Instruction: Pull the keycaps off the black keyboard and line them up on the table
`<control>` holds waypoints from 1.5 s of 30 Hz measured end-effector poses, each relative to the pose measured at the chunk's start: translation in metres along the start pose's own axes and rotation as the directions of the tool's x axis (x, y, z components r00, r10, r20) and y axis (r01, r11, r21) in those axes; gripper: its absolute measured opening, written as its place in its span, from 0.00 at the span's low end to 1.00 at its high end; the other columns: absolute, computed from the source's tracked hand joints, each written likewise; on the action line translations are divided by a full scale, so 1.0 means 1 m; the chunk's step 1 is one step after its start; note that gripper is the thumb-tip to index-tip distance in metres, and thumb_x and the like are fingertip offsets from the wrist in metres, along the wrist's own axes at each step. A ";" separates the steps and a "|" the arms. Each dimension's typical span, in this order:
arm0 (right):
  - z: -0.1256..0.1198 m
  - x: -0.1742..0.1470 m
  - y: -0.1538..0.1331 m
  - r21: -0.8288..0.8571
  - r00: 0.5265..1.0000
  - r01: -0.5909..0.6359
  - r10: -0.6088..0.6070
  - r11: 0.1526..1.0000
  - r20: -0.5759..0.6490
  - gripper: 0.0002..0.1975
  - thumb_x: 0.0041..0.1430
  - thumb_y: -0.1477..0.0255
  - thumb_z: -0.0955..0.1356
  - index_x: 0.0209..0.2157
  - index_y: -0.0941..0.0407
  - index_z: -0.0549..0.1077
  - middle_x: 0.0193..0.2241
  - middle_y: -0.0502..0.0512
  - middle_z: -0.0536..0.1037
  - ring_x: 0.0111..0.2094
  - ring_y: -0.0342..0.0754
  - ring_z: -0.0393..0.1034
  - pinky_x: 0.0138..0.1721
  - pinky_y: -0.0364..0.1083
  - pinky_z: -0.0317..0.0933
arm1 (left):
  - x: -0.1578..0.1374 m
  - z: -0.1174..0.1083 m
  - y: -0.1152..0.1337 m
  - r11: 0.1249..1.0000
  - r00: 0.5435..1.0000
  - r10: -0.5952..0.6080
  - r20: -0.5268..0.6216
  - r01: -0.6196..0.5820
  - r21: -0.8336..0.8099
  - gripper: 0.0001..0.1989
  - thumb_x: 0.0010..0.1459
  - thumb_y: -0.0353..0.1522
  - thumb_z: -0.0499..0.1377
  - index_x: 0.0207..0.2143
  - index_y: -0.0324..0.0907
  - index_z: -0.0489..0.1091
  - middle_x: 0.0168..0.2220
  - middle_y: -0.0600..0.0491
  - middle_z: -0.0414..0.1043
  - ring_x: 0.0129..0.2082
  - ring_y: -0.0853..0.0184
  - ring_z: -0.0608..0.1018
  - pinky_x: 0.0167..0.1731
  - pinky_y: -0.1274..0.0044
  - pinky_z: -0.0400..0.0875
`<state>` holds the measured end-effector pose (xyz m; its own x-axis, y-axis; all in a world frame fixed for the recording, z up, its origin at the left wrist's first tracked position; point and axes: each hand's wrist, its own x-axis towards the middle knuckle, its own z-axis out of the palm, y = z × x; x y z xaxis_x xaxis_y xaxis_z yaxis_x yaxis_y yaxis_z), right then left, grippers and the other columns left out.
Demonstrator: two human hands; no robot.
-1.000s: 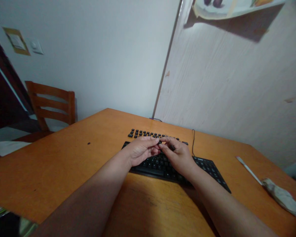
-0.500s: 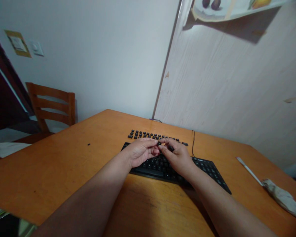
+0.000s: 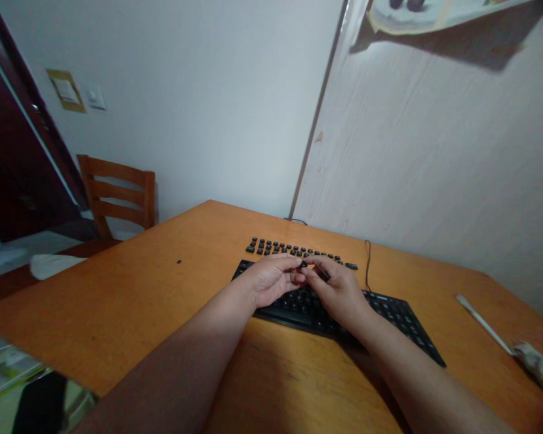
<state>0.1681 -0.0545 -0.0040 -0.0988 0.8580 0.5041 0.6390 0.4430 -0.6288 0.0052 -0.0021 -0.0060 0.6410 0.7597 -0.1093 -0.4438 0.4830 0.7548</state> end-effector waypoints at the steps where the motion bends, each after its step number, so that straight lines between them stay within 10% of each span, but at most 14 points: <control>1: 0.000 0.000 0.000 0.000 1.000 -0.004 0.004 1.000 0.000 0.11 0.61 0.68 0.66 0.44 0.54 0.75 0.31 0.52 0.78 0.32 0.49 0.72 0.36 0.47 0.64 | 0.001 0.000 -0.001 1.000 1.000 -0.002 0.000 0.002 -0.012 0.02 0.54 0.24 0.61 0.30 0.36 0.70 0.27 0.52 0.73 0.24 0.74 0.73 0.35 0.76 0.70; 15: 0.004 -0.001 -0.002 0.044 1.000 -0.011 0.010 0.999 0.024 0.10 0.61 0.68 0.66 0.43 0.53 0.75 0.32 0.52 0.79 0.31 0.48 0.72 0.35 0.47 0.63 | 0.001 0.005 -0.005 0.998 0.998 -0.050 -0.025 0.050 -0.029 0.04 0.58 0.30 0.57 0.33 0.37 0.70 0.27 0.53 0.71 0.21 0.76 0.69 0.29 0.79 0.66; 45: -0.005 0.002 -0.003 -0.028 0.999 0.027 -0.026 0.999 0.043 0.12 0.60 0.67 0.68 0.45 0.56 0.74 0.24 0.48 0.73 0.26 0.43 0.66 0.29 0.42 0.59 | -0.008 0.011 0.000 0.803 0.983 0.149 -0.108 -0.057 0.593 0.21 0.55 0.50 0.57 0.29 0.40 0.66 0.19 0.61 0.53 0.17 0.75 0.55 0.14 0.81 0.50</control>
<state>0.1703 -0.0550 0.0020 -0.1480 0.8564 0.4946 0.6573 0.4589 -0.5978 0.0068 -0.0134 0.0023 0.4967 0.8655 -0.0648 -0.0217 0.0871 0.9960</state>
